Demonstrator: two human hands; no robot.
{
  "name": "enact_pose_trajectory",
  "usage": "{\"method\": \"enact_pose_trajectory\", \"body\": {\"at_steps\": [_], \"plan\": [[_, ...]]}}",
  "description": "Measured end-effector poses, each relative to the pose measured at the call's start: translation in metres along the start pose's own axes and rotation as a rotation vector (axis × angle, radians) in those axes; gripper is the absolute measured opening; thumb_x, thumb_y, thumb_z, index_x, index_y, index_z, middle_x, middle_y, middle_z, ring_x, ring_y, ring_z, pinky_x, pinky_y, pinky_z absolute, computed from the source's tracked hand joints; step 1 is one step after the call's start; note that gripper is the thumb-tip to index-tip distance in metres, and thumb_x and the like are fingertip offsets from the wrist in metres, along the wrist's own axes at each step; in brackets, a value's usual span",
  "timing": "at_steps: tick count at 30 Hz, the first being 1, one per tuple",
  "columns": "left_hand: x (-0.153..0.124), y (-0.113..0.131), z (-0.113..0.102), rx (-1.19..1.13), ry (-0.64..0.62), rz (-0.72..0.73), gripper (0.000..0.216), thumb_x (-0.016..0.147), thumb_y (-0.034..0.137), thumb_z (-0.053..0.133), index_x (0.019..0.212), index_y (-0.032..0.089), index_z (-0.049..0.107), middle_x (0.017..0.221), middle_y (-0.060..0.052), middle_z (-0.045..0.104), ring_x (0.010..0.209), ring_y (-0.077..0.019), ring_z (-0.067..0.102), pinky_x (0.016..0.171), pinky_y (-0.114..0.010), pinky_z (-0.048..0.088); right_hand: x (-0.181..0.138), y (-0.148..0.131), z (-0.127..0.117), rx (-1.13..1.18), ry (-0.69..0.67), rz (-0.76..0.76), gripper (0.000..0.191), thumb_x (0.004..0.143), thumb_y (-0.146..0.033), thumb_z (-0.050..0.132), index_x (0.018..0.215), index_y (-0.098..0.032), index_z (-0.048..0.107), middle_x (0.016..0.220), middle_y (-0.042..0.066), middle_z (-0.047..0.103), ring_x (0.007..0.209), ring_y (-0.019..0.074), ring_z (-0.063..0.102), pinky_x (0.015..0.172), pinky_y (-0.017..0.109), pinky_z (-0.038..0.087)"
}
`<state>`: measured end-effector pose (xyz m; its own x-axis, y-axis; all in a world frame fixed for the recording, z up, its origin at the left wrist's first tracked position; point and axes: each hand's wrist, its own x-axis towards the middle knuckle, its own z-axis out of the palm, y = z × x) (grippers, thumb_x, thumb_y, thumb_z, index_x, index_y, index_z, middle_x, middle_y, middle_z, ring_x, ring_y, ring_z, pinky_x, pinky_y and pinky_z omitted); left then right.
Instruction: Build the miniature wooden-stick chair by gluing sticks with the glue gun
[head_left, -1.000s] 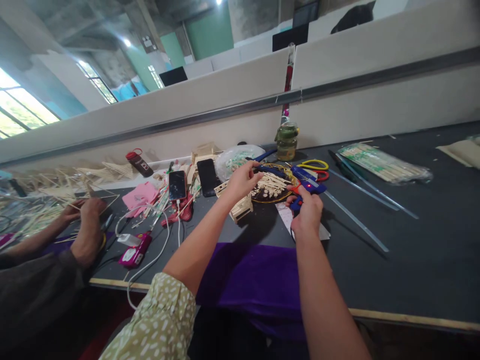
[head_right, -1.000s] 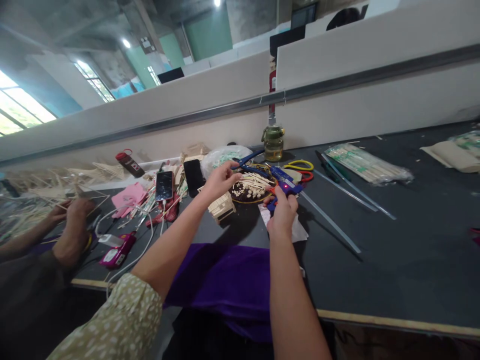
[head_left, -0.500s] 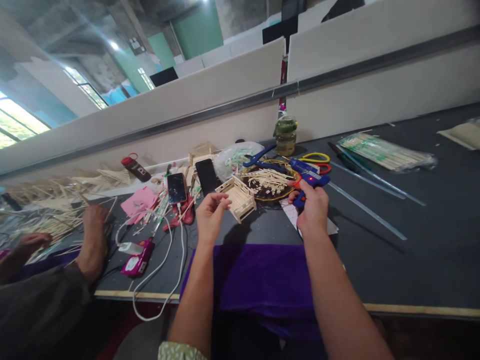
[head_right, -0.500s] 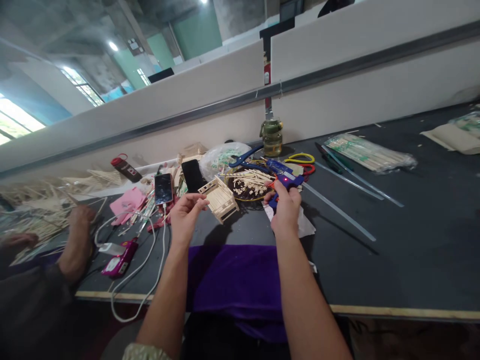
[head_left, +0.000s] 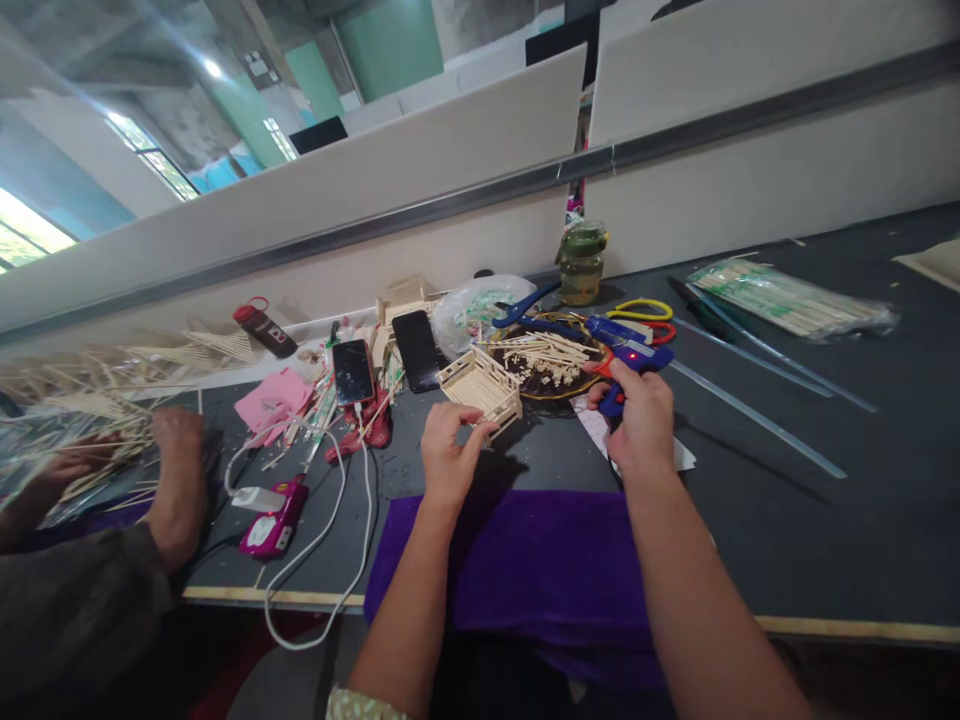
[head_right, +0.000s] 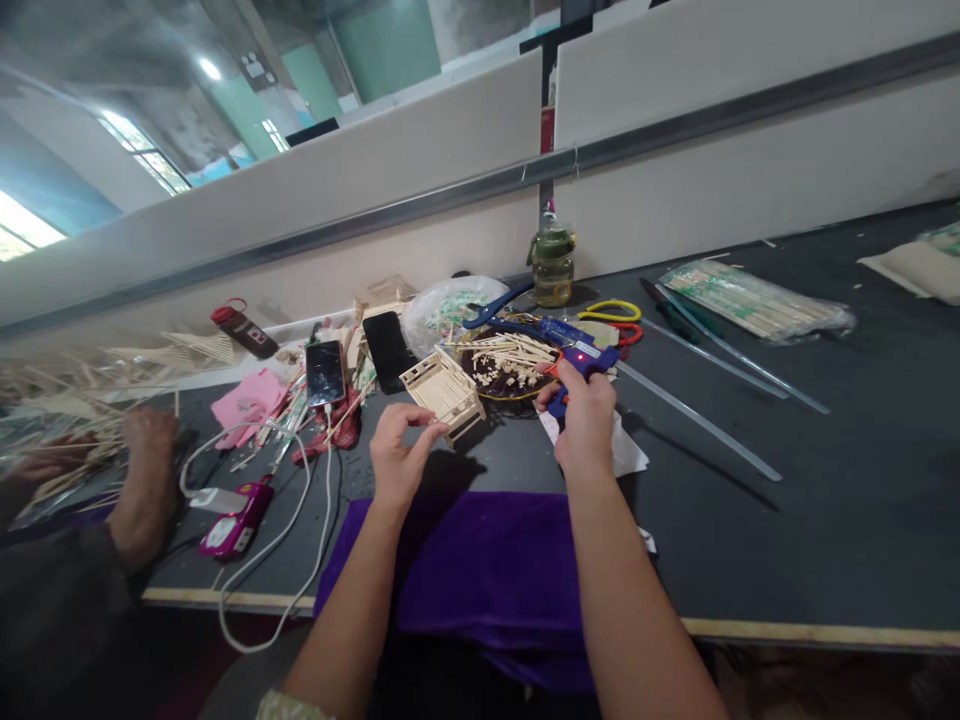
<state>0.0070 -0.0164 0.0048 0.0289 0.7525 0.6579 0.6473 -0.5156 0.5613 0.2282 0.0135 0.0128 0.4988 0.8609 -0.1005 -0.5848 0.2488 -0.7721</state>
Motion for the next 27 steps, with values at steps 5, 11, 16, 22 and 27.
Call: {"method": "enact_pose_trajectory", "body": {"at_steps": [5, 11, 16, 22, 27], "plan": [[-0.002, 0.001, 0.006, 0.024, -0.013, 0.017, 0.013, 0.084, 0.034, 0.073, 0.086, 0.022, 0.069, 0.098, -0.005, 0.063, 0.098, -0.0196, 0.060, 0.089, -0.035, 0.047, 0.000, 0.001, 0.000, -0.013, 0.013, 0.006, 0.026, 0.068, -0.030, 0.077, 0.082, -0.016, 0.061, 0.072, 0.003, 0.074, 0.038, 0.0077, 0.052, 0.037, 0.020, 0.042], [-0.005, -0.007, 0.014, -0.074, -0.126, 0.001, 0.011, 0.087, 0.032, 0.069, 0.087, 0.021, 0.068, 0.103, -0.006, 0.063, 0.100, -0.0185, 0.063, 0.090, -0.033, 0.049, 0.001, 0.003, 0.000, -0.021, 0.018, -0.003, 0.025, 0.069, -0.030, 0.077, 0.080, -0.016, 0.060, 0.073, 0.003, 0.074, 0.038, 0.0077, 0.051, 0.037, 0.020, 0.042], [-0.004, -0.009, 0.017, -0.091, -0.160, 0.008, 0.012, 0.090, 0.032, 0.066, 0.085, 0.021, 0.067, 0.090, -0.005, 0.064, 0.090, -0.0171, 0.062, 0.081, -0.030, 0.049, 0.001, 0.003, -0.001, -0.026, -0.005, -0.009, 0.023, 0.070, -0.031, 0.075, 0.081, -0.017, 0.061, 0.073, 0.001, 0.074, 0.039, 0.0071, 0.051, 0.037, 0.020, 0.042], [-0.007, -0.015, 0.020, -0.060, -0.162, 0.001, 0.016, 0.092, 0.034, 0.064, 0.101, 0.021, 0.067, 0.092, -0.005, 0.067, 0.087, -0.0175, 0.062, 0.081, -0.030, 0.049, 0.000, 0.002, -0.001, -0.020, -0.004, -0.002, 0.027, 0.066, -0.031, 0.077, 0.082, -0.016, 0.061, 0.073, 0.003, 0.074, 0.039, 0.0073, 0.051, 0.038, 0.020, 0.042], [-0.010, -0.019, 0.022, -0.016, -0.142, -0.036, 0.049, 0.090, 0.034, 0.066, 0.136, 0.023, 0.052, 0.094, -0.004, 0.066, 0.086, -0.0166, 0.062, 0.087, -0.031, 0.049, 0.000, 0.003, -0.002, -0.027, -0.005, -0.006, 0.025, 0.068, -0.031, 0.077, 0.082, -0.016, 0.062, 0.074, 0.003, 0.074, 0.039, 0.0075, 0.052, 0.038, 0.020, 0.042]]}}
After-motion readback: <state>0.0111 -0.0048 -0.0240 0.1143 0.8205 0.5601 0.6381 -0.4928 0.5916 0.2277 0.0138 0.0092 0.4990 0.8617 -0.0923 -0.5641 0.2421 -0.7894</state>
